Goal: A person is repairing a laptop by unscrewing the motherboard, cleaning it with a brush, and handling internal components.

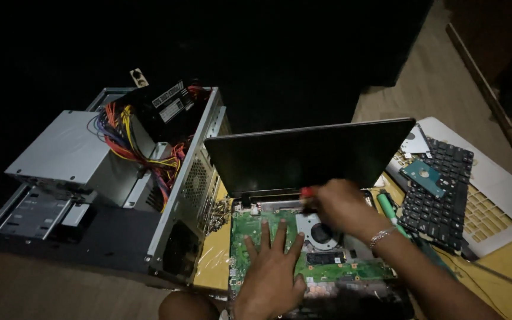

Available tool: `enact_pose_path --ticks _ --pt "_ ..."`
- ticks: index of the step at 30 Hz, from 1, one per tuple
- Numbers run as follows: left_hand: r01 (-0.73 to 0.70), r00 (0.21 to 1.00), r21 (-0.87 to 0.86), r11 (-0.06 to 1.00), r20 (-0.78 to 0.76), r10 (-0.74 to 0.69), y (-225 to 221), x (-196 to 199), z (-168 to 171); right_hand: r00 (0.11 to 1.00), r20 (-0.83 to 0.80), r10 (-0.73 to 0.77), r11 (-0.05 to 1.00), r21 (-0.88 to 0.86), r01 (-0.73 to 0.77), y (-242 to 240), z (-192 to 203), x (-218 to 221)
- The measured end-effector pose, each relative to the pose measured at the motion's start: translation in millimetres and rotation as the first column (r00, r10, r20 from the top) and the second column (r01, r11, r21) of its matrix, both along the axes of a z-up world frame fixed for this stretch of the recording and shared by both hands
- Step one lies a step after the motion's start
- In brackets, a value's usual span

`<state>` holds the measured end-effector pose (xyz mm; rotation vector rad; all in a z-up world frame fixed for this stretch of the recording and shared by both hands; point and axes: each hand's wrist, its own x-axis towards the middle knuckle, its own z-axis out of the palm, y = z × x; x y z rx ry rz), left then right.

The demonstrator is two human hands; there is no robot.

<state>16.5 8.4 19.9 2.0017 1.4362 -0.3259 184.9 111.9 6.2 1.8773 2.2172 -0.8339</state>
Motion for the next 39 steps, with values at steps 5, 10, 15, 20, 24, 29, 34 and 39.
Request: enact_pose_path --ticks 5,10,15,20,24,29,34,39 --pt "0.013 1.000 0.054 0.998 0.027 -0.014 0 -2 -12 0.971 0.150 0.186 0.826 0.512 -0.237 -1 -50 41" --pt "0.010 1.000 0.034 0.999 0.019 -0.011 -1 -2 -9 0.977 0.176 0.118 0.896 0.405 -0.181 1 -36 65" --pt "0.038 0.999 0.021 0.999 -0.014 -0.038 2 -1 -13 0.976 0.218 0.016 0.959 0.274 -0.077 -4 -26 77" --pt "0.006 1.000 -0.001 1.000 -0.010 -0.006 2 0 -12 0.974 -0.085 0.210 0.874 0.463 -0.148 -1 -46 72" --pt "-0.012 0.999 -0.028 1.000 0.036 0.013 0 -2 -15 0.984 0.179 0.021 0.919 0.385 -0.090 -9 -24 74" --pt "0.011 1.000 -0.025 1.000 -0.005 -0.012 5 -2 -15 0.985 0.150 -0.090 0.955 0.292 0.043 -14 -9 80" --pt "0.024 1.000 0.011 1.000 -0.010 -0.024 5 0 -16 0.995 0.012 -0.097 0.987 0.133 0.095 -22 5 73" --pt "0.029 0.999 0.013 0.999 -0.021 -0.029 5 -1 -20 0.999 -0.034 0.035 0.965 0.260 -0.025 -19 -22 76"
